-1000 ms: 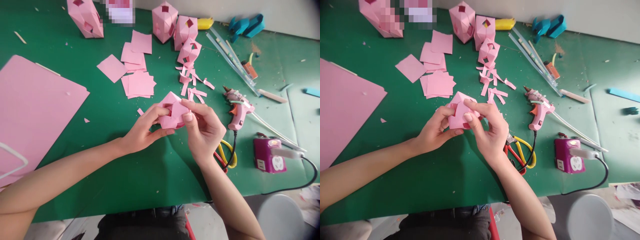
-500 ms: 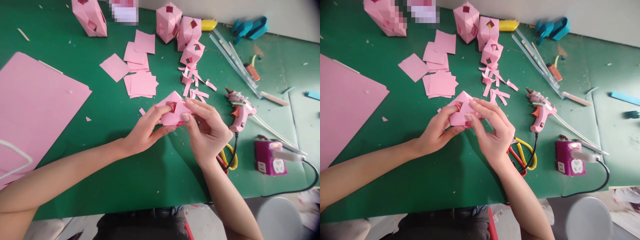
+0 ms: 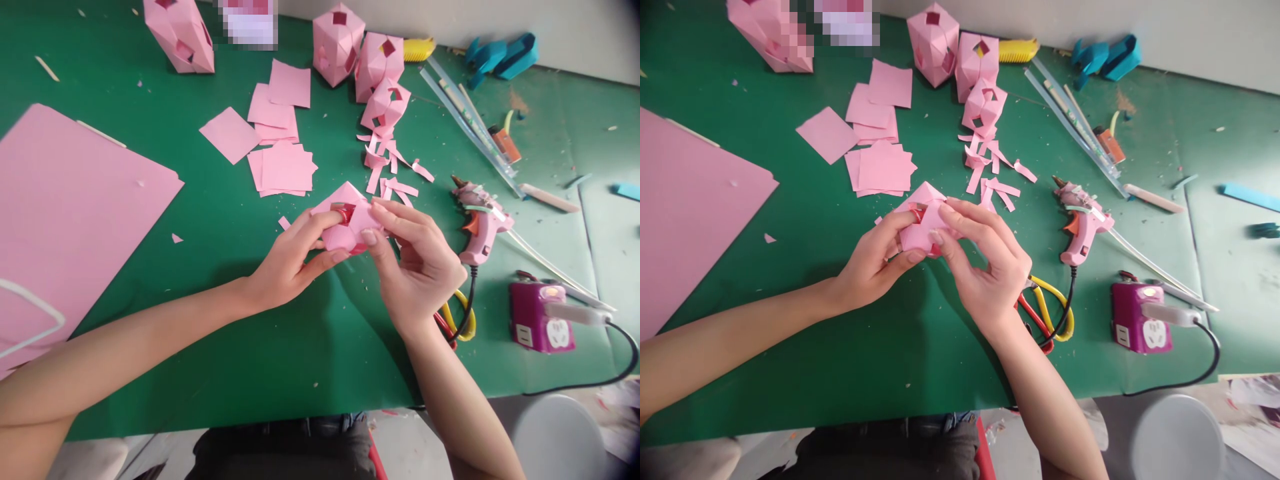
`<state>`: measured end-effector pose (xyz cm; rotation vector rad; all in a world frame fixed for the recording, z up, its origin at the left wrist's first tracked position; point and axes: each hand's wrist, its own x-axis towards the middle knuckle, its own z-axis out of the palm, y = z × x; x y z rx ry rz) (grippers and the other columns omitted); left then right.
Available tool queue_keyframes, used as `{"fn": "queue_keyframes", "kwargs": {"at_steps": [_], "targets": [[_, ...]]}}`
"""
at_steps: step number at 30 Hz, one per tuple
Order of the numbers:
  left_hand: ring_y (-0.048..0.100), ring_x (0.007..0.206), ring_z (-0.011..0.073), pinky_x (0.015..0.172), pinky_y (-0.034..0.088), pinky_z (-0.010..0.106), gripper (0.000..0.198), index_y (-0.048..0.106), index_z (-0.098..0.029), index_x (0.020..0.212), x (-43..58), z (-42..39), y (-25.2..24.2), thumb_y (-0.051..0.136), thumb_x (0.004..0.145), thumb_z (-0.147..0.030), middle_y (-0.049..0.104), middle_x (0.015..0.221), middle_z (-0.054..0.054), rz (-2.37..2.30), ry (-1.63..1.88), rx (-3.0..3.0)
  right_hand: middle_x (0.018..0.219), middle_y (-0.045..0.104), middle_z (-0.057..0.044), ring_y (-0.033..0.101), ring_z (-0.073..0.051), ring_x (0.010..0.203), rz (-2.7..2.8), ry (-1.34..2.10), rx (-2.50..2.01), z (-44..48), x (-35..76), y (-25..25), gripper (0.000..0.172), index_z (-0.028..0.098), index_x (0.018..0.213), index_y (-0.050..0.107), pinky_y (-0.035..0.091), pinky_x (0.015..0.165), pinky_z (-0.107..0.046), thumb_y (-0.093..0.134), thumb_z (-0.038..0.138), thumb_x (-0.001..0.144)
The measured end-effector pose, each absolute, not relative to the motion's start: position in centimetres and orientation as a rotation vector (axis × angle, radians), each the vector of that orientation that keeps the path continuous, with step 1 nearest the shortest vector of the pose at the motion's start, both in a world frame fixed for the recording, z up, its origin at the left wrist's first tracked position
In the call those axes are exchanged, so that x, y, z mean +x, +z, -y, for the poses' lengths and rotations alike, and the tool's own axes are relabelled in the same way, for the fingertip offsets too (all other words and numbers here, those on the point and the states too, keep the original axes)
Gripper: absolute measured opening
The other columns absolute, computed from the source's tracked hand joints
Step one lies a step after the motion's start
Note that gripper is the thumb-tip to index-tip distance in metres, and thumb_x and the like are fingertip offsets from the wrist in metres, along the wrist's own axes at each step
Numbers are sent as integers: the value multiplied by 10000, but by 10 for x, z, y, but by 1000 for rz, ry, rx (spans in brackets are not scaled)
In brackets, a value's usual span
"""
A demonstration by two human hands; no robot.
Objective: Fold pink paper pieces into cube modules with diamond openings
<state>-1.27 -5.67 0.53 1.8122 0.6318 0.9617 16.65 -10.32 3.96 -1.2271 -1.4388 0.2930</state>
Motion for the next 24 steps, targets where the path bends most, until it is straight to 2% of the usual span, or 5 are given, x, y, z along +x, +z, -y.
{"fn": "queue_keyframes", "kwargs": {"at_steps": [10,15,21,24], "targets": [[662,1235,225,888,638,322,323,565,-205,1312,-12,55,9,603,1039,-373,670,1349,122,-664,1034,1958,1195,796,-36,772,-245,1083,1455,323,-1220,103,166,39,304,332,1184,782,667,931,-444,770,179,922],[664,1201,219,965,605,353,342,551,-218,1315,-13,53,8,605,1035,-406,676,1342,116,-654,1083,2012,1209,799,-37,772,-250,1091,1430,356,-1216,104,166,38,322,335,1202,782,656,934,-453,778,184,918],[680,1053,185,832,617,299,340,540,-223,1307,-14,51,9,552,1053,-448,674,1238,94,-607,1114,1998,1216,803,-37,754,-267,1118,1520,433,-1186,101,177,44,365,358,1238,776,620,944,-476,812,225,900],[675,1042,183,825,616,292,339,546,-219,1299,-14,51,10,557,1050,-448,672,1232,99,-613,1121,2034,1188,804,-26,755,-259,1105,1530,435,-1216,101,180,46,322,368,1213,783,618,942,-463,812,274,906]]}}
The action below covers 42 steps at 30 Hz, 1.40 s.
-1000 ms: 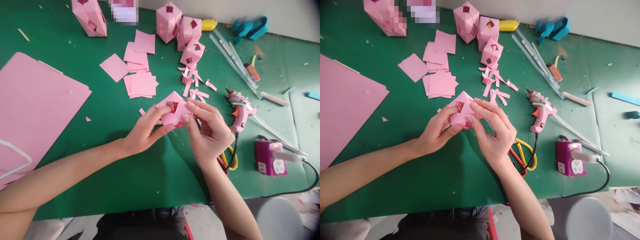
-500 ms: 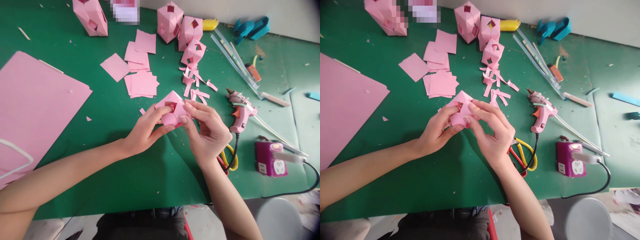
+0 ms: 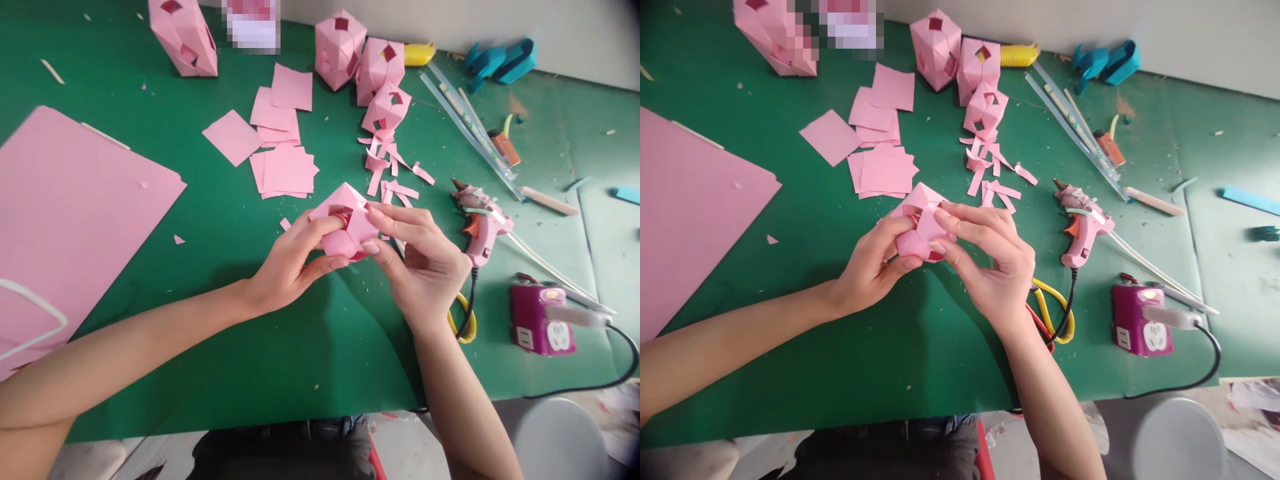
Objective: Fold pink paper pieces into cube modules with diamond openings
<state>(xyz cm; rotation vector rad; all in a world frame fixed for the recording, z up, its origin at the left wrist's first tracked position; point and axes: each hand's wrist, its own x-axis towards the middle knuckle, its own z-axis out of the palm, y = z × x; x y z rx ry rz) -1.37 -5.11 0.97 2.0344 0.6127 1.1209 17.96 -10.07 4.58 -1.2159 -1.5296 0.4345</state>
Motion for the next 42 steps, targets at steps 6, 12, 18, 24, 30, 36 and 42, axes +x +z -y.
{"fn": "queue_keyframes", "kwargs": {"at_steps": [6,12,18,24,30,36,42], "targets": [[666,1000,181,809,600,289,336,560,-231,1283,-13,51,7,588,1031,-452,674,1192,91,-615,1140,2035,1160,798,-23,761,-246,1067,1531,413,-1237,102,178,46,308,359,1180,790,632,899,-436,805,225,903],[677,964,166,778,592,276,336,570,-225,1249,-12,51,8,577,1030,-481,672,1162,87,-643,1162,2047,1171,792,-28,761,-257,1066,1559,395,-1287,103,179,46,302,359,1179,791,657,875,-439,803,245,900],[684,976,182,780,594,297,360,568,-224,1234,-12,51,8,583,1016,-510,680,1192,105,-674,1149,2099,1153,791,-34,764,-245,1048,1557,390,-1296,104,177,47,274,338,1163,797,658,887,-418,795,240,907],[678,1093,204,856,613,322,307,560,-228,1247,-11,52,9,609,1023,-431,664,1256,111,-651,1130,2055,1158,783,-32,746,-235,1094,1457,530,-1235,102,176,49,279,328,1157,799,650,901,-402,792,207,905],[662,1186,233,852,636,325,297,541,-227,1277,-14,52,9,594,1036,-392,647,1314,126,-600,1094,1989,1315,725,-46,711,-278,1189,1600,592,-1230,100,190,53,350,361,1222,781,660,925,-451,822,299,880],[668,1140,209,849,638,319,303,545,-231,1274,-13,51,8,599,1032,-406,652,1307,124,-576,1104,2010,1197,761,-17,742,-239,1134,1532,614,-1179,102,189,51,299,356,1148,799,681,858,-388,807,207,889],[670,1156,235,839,647,354,322,561,-228,1239,-12,52,7,579,1030,-472,670,1270,119,-610,1067,1990,1196,755,-27,756,-224,1068,1443,631,-1234,102,180,48,211,322,1102,803,687,755,-343,806,271,897]]}}
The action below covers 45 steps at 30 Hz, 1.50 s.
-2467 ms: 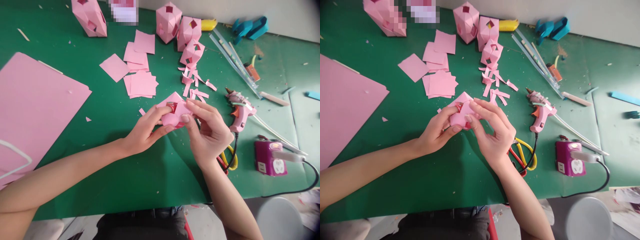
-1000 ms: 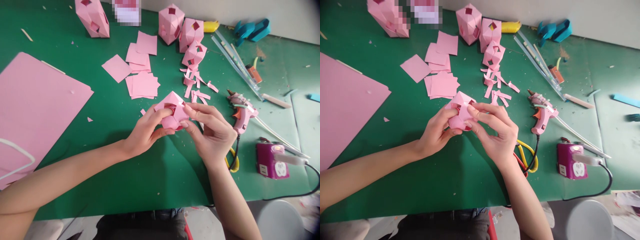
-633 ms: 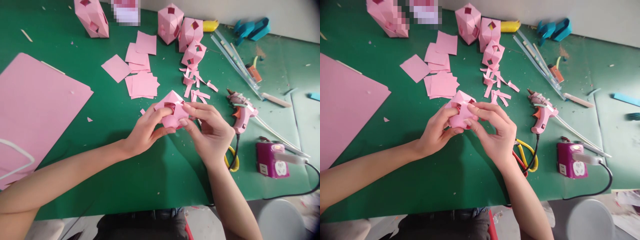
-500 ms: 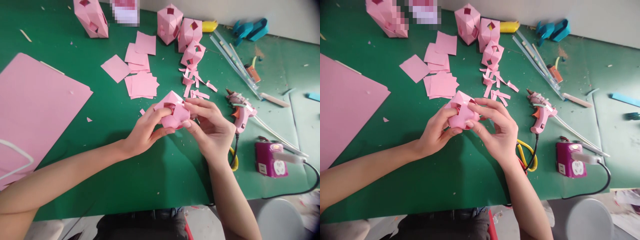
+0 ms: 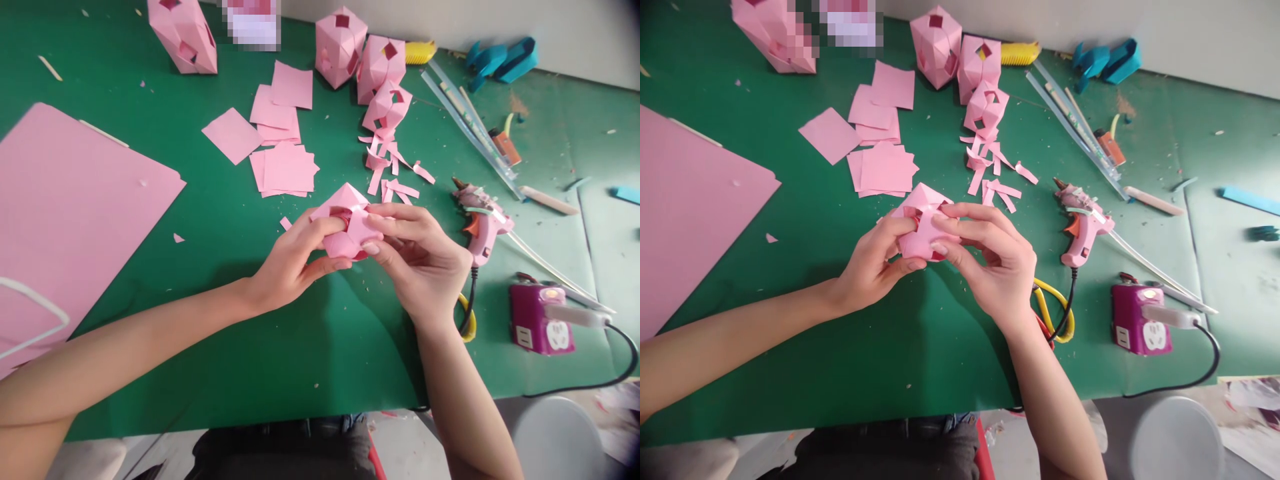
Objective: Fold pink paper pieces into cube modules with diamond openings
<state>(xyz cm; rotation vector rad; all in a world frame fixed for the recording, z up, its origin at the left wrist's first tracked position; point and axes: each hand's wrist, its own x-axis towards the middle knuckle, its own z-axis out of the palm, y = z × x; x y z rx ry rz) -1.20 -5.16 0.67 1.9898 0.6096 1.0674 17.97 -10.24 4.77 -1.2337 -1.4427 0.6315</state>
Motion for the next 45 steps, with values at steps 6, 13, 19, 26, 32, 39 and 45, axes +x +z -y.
{"fn": "queue_keyframes", "kwargs": {"at_steps": [6,13,19,26,32,39,45], "targets": [[660,1169,251,882,620,398,344,545,-242,1258,-13,52,4,607,1016,-478,645,1331,127,-615,1121,1940,1009,746,-18,742,-176,893,1252,726,-1225,101,180,49,367,298,1256,702,661,756,-315,794,376,910],[686,1013,205,761,619,311,379,548,-233,1235,-12,53,5,595,1009,-534,665,1245,107,-664,1101,1917,921,775,-4,785,-193,813,1199,1177,-1192,101,185,41,485,280,1327,619,668,718,-326,791,432,900],[699,980,189,734,614,289,368,570,-219,1226,-11,52,9,612,1009,-514,691,1245,105,-684,1166,1940,891,768,4,775,-189,782,1237,1028,-1188,102,176,34,473,299,1344,583,666,709,-327,757,443,928],[693,859,164,647,598,257,350,587,-221,1181,-10,51,12,647,990,-508,709,1097,69,-721,1186,1899,926,743,2,735,-163,786,1180,852,-1193,106,157,31,410,310,1324,549,635,720,-304,719,385,959],[742,1011,223,596,605,234,321,564,-223,1181,-10,53,14,651,996,-470,690,1237,103,-713,1093,1868,916,761,7,729,-173,771,1218,868,-1221,105,164,32,478,331,1376,540,632,754,-340,736,405,946],[732,903,153,515,500,138,291,588,-201,1145,-9,52,15,732,960,-374,707,1121,69,-719,1143,1828,875,733,47,678,-128,747,924,922,-1151,109,147,40,417,321,1181,625,579,700,-270,867,293,843],[707,836,136,500,479,149,300,611,-206,1157,-10,53,13,716,966,-412,706,1076,60,-769,1135,1840,835,692,59,654,-112,724,852,876,-1150,111,136,40,380,317,1102,614,554,671,-245,872,259,829]]}}
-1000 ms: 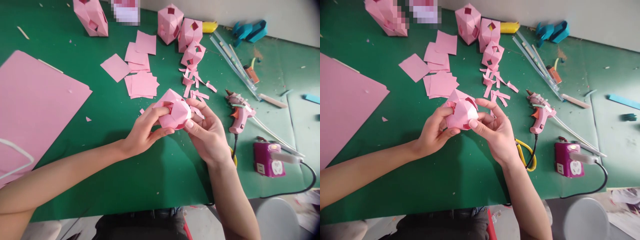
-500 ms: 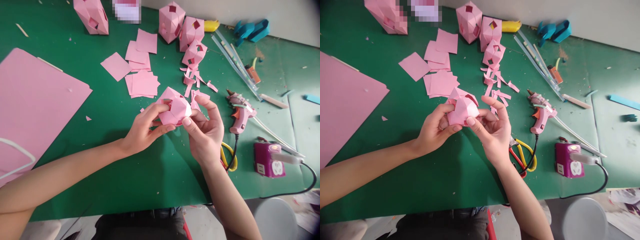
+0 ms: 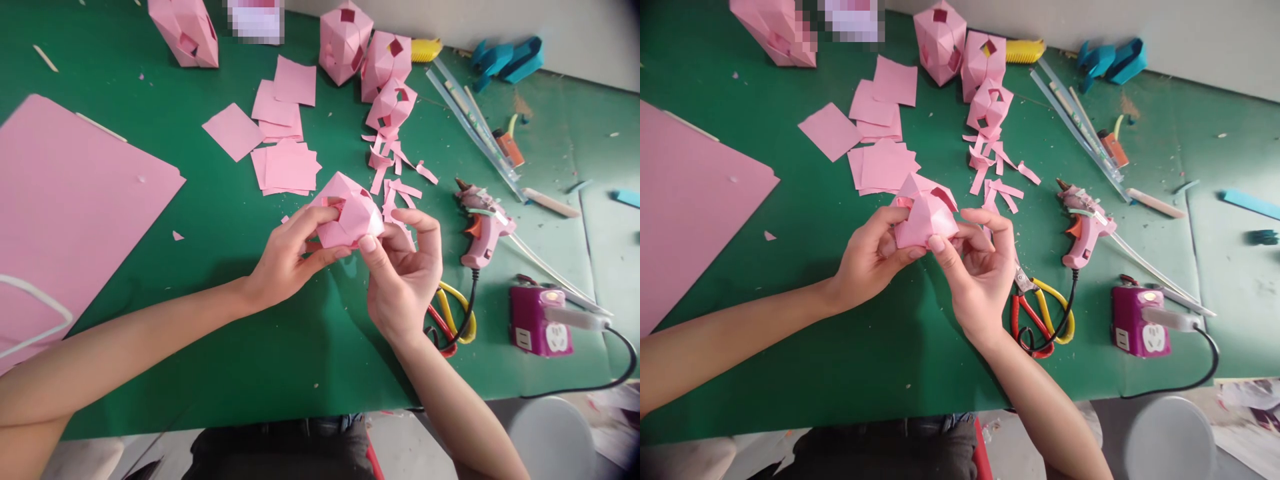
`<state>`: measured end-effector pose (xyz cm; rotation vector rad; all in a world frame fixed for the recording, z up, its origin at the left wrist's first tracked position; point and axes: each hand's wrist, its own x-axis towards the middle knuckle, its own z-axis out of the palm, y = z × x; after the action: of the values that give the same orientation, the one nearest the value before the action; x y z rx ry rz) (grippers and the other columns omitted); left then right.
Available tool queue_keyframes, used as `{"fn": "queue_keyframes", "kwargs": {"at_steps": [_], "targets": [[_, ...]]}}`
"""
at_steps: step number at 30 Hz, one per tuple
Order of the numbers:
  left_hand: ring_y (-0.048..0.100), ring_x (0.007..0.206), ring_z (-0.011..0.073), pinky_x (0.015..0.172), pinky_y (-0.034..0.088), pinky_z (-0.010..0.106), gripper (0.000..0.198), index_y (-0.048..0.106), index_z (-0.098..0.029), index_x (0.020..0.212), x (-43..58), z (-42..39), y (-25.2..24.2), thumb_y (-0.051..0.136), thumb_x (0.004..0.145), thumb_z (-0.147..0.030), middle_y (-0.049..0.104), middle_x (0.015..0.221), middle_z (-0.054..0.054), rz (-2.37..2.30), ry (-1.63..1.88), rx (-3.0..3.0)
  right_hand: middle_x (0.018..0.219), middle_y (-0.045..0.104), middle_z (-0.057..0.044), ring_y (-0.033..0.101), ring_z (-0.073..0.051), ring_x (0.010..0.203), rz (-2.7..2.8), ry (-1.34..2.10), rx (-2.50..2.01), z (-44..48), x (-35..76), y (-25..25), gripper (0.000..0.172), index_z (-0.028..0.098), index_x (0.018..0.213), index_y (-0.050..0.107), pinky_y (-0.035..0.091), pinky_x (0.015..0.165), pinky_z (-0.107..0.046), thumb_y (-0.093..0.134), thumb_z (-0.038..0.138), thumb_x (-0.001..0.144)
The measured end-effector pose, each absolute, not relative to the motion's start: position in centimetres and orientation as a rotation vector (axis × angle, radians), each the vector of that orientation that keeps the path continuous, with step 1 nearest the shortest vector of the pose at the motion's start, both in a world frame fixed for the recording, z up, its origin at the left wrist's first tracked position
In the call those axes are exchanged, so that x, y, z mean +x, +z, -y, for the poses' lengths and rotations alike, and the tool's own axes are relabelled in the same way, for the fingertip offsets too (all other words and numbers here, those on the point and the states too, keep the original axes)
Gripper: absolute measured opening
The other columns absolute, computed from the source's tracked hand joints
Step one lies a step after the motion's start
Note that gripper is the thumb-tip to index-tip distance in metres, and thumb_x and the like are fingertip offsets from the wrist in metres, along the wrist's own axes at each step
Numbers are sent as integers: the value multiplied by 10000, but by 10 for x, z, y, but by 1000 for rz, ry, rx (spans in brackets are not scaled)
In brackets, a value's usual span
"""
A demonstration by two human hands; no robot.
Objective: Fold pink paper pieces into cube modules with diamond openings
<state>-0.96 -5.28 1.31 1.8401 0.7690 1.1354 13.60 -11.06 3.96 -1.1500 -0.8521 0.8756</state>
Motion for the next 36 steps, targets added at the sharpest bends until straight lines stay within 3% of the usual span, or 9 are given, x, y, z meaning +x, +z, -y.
{"fn": "queue_keyframes", "kwargs": {"at_steps": [6,9,13,19,26,31,36], "targets": [[694,846,140,526,528,158,310,620,-203,1171,-10,51,10,729,955,-396,704,1125,74,-771,1145,1836,815,652,50,665,-125,743,855,821,-1182,112,129,38,320,309,1082,580,567,686,-261,824,308,875],[702,881,151,563,565,167,306,623,-212,1175,-10,51,9,757,935,-346,701,1101,67,-727,1159,1803,870,688,21,702,-154,776,972,849,-1228,110,138,37,344,318,1181,573,597,714,-302,782,387,917],[713,1068,211,648,628,209,313,627,-222,1193,-10,53,8,758,931,-330,682,1235,96,-679,1118,1791,890,705,4,726,-188,805,1124,876,-1255,107,151,39,428,346,1316,548,617,747,-354,729,477,950],[711,1135,212,707,648,208,331,630,-231,1218,-10,54,6,764,931,-328,683,1280,97,-663,1149,1839,777,665,40,665,-141,693,1011,934,-1208,102,152,44,409,304,1127,639,595,669,-296,868,463,828],[710,1157,218,708,653,222,312,626,-232,1217,-11,54,6,729,955,-369,689,1278,95,-661,1156,1883,813,687,27,637,-137,690,1039,982,-1231,100,158,47,403,280,1072,685,571,630,-287,910,441,779],[719,1124,209,746,657,255,326,613,-234,1225,-11,54,7,725,956,-380,684,1282,93,-678,1142,1946,847,691,17,635,-149,747,1088,1003,-1236,103,164,49,367,283,1107,722,574,689,-313,895,402,806],[709,1171,238,930,638,356,401,584,-226,1253,-11,56,11,775,919,-337,689,1306,121,-690,1162,2071,984,721,-2,645,-150,820,1069,946,-1245,105,163,50,274,274,1040,732,546,701,-299,866,398,835]]}}
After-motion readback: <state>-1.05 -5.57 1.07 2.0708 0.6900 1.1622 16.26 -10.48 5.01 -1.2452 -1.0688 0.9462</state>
